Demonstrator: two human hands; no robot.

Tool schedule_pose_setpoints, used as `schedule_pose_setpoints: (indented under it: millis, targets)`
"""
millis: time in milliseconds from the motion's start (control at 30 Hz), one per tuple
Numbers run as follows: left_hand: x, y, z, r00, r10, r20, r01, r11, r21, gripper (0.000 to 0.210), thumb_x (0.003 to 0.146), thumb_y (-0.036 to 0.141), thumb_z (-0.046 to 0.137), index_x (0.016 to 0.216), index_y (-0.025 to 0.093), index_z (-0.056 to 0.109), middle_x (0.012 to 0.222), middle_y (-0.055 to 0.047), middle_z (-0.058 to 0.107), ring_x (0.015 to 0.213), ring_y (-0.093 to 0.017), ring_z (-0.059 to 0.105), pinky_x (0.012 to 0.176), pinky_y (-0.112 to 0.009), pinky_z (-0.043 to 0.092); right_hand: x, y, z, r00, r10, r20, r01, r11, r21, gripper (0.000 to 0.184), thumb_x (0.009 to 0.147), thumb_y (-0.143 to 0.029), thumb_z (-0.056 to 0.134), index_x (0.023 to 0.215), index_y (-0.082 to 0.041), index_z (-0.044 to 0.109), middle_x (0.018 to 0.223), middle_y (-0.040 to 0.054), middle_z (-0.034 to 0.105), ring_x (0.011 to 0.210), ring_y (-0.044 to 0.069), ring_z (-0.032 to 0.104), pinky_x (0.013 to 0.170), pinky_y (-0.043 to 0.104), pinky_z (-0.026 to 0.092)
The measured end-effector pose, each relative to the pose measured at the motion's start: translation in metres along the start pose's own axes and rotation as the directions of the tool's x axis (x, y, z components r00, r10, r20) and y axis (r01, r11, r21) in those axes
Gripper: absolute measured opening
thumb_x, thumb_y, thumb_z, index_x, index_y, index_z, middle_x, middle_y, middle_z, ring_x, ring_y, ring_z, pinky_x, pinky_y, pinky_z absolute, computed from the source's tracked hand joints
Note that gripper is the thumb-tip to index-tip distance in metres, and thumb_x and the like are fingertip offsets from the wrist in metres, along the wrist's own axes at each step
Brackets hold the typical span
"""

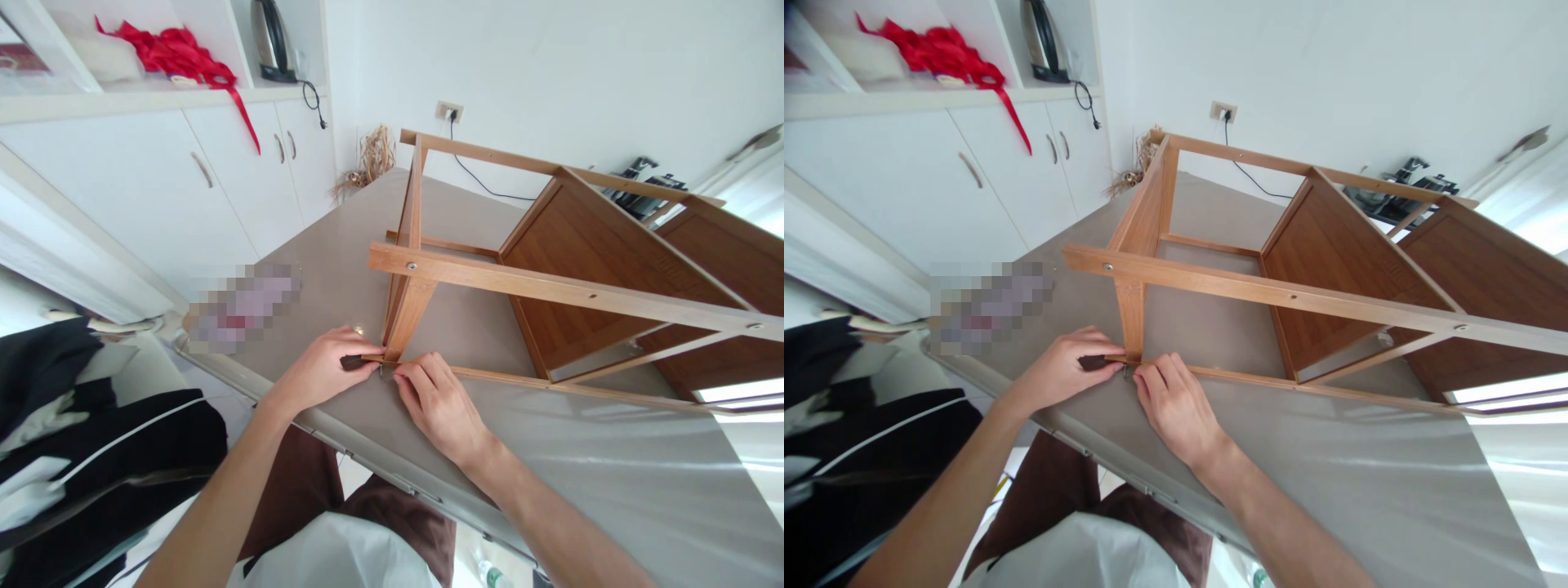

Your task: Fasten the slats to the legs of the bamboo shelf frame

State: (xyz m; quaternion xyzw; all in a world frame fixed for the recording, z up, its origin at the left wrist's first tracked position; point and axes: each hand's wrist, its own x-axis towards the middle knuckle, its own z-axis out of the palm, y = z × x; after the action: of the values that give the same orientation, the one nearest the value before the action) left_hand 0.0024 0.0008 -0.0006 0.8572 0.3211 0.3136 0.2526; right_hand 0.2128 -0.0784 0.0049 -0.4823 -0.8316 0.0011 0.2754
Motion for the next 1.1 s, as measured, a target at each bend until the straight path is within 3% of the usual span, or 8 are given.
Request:
schedule_pose_setpoints:
  millis: [500,867,1100]
  targets:
    - [0.0,0.0,0.0,1.0,-0.006,0.008,0.006,1.0,0.007,0.019,0.09,0.024,0.064,0.106,0.026,0.076,0.086,-0.003,0.073,0.083,-0.017,0.063,0.08,-0.03,0.051,-0.001,-0.005,0.001,0.998,-0.032,-0.049,0.03,0.999,-0.028,0.012,0.098,-0.015,0.052,0.093,-0.019,0.063,0.081,0.0048,0.062,0.08,0.018,0.059,0.078,0.033,0.053]
    - [0.001,0.001,0.0,1.0,0.0,0.013,0.0,1.0,0.009,0.017,0.091,0.024,0.064,0.103,0.024,0.075,0.087,-0.003,0.074,0.084,-0.017,0.063,0.08,-0.03,0.051,-0.004,0.001,0.007,0.988,0.129,-0.085,-0.115,0.981,0.159,0.01,0.096,-0.016,0.055,0.093,-0.02,0.063,0.087,0.0042,0.062,0.082,0.016,0.06,0.076,0.03,0.054]
    - [0.0,0.001,-0.001,1.0,-0.003,0.024,0.003,1.0,0.005,0.017,0.091,0.024,0.064,0.104,0.023,0.075,0.088,-0.002,0.074,0.083,-0.017,0.062,0.08,-0.03,0.05,-0.003,0.005,0.0,0.995,0.095,-0.009,-0.095,0.995,0.04,0.014,0.098,-0.02,0.052,0.092,-0.018,0.064,0.085,0.0057,0.061,0.081,0.018,0.057,0.076,0.034,0.051]
